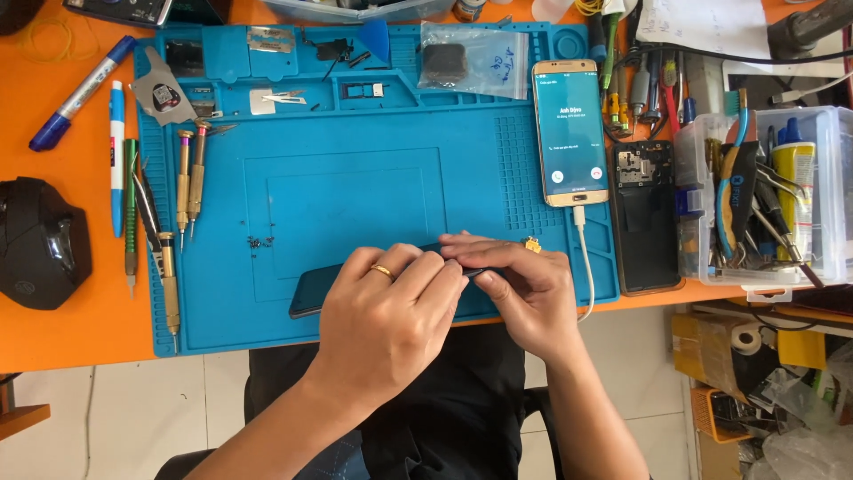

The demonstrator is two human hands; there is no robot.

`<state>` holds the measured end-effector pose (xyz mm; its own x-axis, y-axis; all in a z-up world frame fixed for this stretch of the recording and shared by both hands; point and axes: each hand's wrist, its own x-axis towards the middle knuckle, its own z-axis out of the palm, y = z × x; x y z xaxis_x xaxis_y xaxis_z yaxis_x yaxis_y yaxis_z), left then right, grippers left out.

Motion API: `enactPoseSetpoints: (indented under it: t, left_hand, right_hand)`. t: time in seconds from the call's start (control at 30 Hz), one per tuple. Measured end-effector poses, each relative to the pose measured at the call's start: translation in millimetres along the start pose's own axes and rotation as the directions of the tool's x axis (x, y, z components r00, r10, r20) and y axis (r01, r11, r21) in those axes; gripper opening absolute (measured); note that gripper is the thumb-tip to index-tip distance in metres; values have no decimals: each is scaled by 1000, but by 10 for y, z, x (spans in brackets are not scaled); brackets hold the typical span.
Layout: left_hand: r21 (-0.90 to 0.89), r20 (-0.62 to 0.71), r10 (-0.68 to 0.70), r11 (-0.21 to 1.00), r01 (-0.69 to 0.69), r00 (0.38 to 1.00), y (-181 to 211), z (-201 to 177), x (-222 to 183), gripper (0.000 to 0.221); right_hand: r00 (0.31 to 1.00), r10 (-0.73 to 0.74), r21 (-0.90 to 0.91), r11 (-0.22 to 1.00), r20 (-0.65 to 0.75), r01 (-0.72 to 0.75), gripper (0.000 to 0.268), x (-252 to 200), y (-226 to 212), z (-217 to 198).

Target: Disassembling a smartphone by removing internal screws and prying the casing apart on a repair bench.

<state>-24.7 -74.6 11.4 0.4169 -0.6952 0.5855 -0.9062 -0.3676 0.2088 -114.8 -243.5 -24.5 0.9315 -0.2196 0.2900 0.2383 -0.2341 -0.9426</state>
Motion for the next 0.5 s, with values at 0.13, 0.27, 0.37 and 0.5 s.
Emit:
enactPoseSetpoints:
  t: [0.13,0.27,0.37,0.5]
  left_hand:
    - [45,7,17,999,-17,1000,-40,-17,-19,33]
    - [-8,167,-37,999,39,985,-69,-170,-90,25]
    - [-33,220,-53,998,62,974,-152,-293,-144,30]
    - [-89,208,-88,990,109,974,-304,-439,-257,19]
  right_hand:
    - [1000,0,22,1000,-11,0,30,8,4,-5]
    - [999,29,46,998,15,-30,34,-7,-11,-21]
    - [1000,11,46,999,25,-12,29,0,-10,-29]
    - [999,-16,-25,1000,38,17,31,25,-35,-10]
